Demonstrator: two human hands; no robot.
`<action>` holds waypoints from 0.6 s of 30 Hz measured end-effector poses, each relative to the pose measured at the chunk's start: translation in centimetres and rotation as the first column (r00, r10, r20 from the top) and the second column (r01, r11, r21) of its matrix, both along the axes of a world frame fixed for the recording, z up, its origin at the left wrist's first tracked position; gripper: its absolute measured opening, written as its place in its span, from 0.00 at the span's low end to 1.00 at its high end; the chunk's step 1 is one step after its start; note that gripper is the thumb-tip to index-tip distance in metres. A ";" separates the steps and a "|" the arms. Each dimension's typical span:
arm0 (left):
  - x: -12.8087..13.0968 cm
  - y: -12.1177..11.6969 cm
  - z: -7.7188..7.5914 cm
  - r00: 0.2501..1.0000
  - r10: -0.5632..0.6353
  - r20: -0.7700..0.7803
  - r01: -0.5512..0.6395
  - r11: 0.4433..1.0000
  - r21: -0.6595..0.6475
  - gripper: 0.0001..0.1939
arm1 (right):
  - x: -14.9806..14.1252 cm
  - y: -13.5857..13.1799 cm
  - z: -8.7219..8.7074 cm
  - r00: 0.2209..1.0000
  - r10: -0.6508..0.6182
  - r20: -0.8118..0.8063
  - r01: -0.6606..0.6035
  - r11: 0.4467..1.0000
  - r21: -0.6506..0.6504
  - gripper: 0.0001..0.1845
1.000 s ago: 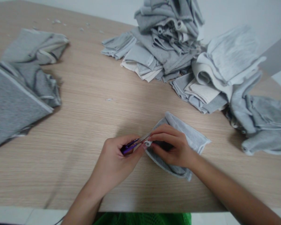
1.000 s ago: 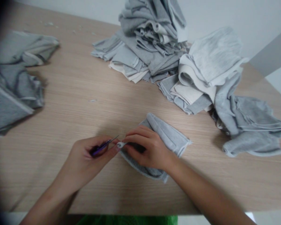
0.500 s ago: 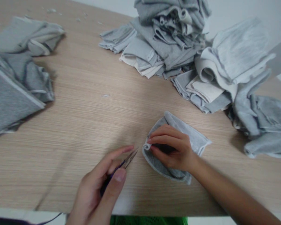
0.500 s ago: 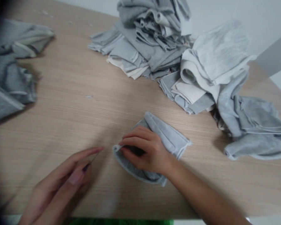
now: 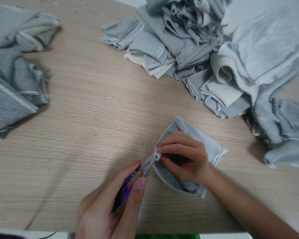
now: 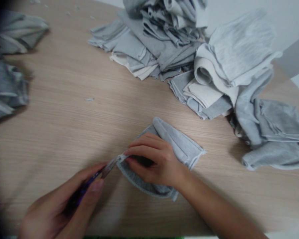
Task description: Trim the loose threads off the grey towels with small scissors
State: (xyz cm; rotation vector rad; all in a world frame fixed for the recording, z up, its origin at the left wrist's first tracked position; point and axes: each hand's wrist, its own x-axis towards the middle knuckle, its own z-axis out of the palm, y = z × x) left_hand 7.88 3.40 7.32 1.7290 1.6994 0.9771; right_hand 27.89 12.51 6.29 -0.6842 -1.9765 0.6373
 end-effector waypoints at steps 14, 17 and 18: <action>0.6 0.2 -0.2 0.999 0.041 0.031 -0.044 0.995 0.086 0.14 | 0.0 -0.1 -0.2 1.000 -0.001 0.001 0.001 1.000 -0.019 0.11; 0.8 0.1 -0.2 0.999 0.048 0.023 -0.050 0.994 0.094 0.16 | 0.1 -0.1 -0.1 1.000 0.001 0.001 -0.001 1.000 -0.021 0.12; 0.8 0.1 -0.2 0.999 0.043 0.020 -0.045 0.995 0.095 0.16 | 0.1 0.0 -0.1 1.000 0.000 0.001 0.000 1.000 -0.022 0.12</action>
